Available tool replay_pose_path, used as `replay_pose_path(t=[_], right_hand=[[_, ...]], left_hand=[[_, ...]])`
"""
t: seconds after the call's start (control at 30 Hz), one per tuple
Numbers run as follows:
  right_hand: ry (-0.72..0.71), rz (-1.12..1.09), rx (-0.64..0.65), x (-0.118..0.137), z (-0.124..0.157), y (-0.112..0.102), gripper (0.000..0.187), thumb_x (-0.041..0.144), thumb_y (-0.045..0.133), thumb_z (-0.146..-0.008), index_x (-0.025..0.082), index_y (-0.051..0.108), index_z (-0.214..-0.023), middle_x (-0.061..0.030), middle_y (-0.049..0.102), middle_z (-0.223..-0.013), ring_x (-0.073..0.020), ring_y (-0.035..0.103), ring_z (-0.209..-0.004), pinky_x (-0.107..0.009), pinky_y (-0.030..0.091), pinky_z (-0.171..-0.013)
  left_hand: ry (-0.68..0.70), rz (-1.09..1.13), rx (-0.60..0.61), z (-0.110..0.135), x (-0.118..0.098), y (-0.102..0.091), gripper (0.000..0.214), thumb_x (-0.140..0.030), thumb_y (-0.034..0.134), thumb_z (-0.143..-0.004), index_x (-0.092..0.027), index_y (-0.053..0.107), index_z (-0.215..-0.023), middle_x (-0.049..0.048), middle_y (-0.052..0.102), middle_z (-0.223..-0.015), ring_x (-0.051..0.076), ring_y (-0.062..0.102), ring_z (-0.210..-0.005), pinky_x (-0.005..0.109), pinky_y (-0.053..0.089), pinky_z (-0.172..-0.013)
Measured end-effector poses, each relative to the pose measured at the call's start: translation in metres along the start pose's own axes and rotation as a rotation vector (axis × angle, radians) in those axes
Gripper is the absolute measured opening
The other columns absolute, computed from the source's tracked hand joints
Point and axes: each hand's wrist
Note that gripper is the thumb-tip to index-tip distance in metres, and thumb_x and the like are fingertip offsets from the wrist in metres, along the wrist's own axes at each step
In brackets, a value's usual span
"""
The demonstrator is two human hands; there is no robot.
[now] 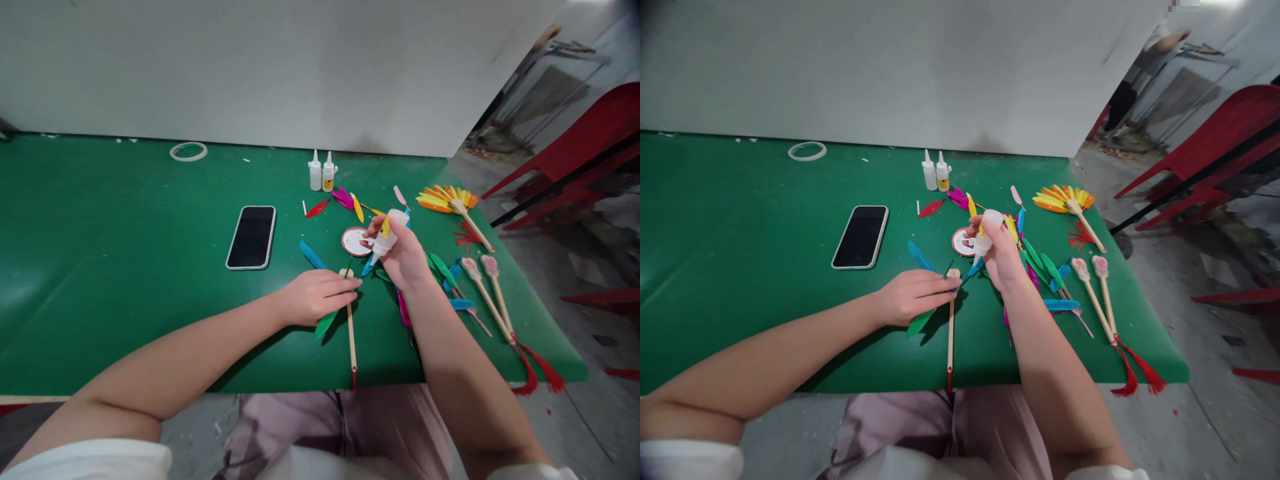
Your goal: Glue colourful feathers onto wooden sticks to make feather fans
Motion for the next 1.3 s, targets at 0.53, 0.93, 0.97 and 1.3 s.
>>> replay_pose_path(t=[0.53, 0.93, 0.97, 1.3], right_hand=[[-0.029, 0.064, 0.054, -0.007, -0.002, -0.001, 0.042, 0.040, 0.071, -0.067, 0.021, 0.059, -0.102, 0.0058, 0.055, -0.062, -0.0099, 0.056, -0.061, -0.027, 0.048, -0.066], [-0.078, 0.069, -0.159, 0.000, -0.007, -0.007, 0.045, 0.055, 0.070, -0.060, 0.023, 0.064, -0.090, -0.0021, 0.067, -0.089, -0.0173, 0.061, -0.089, -0.031, 0.050, -0.076], [-0.077, 0.087, -0.155, 0.001, -0.007, -0.008, 0.046, 0.058, 0.068, -0.061, 0.022, 0.064, -0.089, -0.0035, 0.067, -0.093, -0.0188, 0.060, -0.094, -0.033, 0.049, -0.078], [-0.119, 0.125, -0.140, 0.005, -0.005, -0.009, 0.048, 0.051, 0.073, -0.059, 0.026, 0.062, -0.098, -0.0018, 0.066, -0.104, -0.0181, 0.057, -0.105, -0.032, 0.046, -0.086]], left_hand=[[-0.001, -0.011, 0.000, -0.001, 0.000, -0.001, 0.030, -0.021, 0.035, -0.090, -0.010, 0.061, -0.097, 0.0149, 0.066, -0.106, 0.020, 0.064, -0.091, 0.032, 0.053, -0.074], [-0.006, 0.009, 0.004, 0.002, 0.000, 0.000, 0.027, -0.019, 0.038, -0.089, -0.010, 0.061, -0.100, 0.0156, 0.066, -0.107, 0.020, 0.063, -0.095, 0.033, 0.052, -0.077], [-0.008, 0.007, 0.008, 0.002, 0.000, 0.000, 0.027, -0.019, 0.038, -0.089, -0.010, 0.061, -0.101, 0.0157, 0.065, -0.107, 0.020, 0.062, -0.096, 0.032, 0.052, -0.077], [-0.003, 0.007, -0.001, 0.001, 0.000, 0.000, 0.027, -0.018, 0.038, -0.089, -0.009, 0.062, -0.099, 0.0152, 0.066, -0.107, 0.021, 0.063, -0.095, 0.033, 0.053, -0.075]])
Point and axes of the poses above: each hand's wrist, its own z-axis away from the middle knuckle, its own y-axis out of the palm, x = y × z
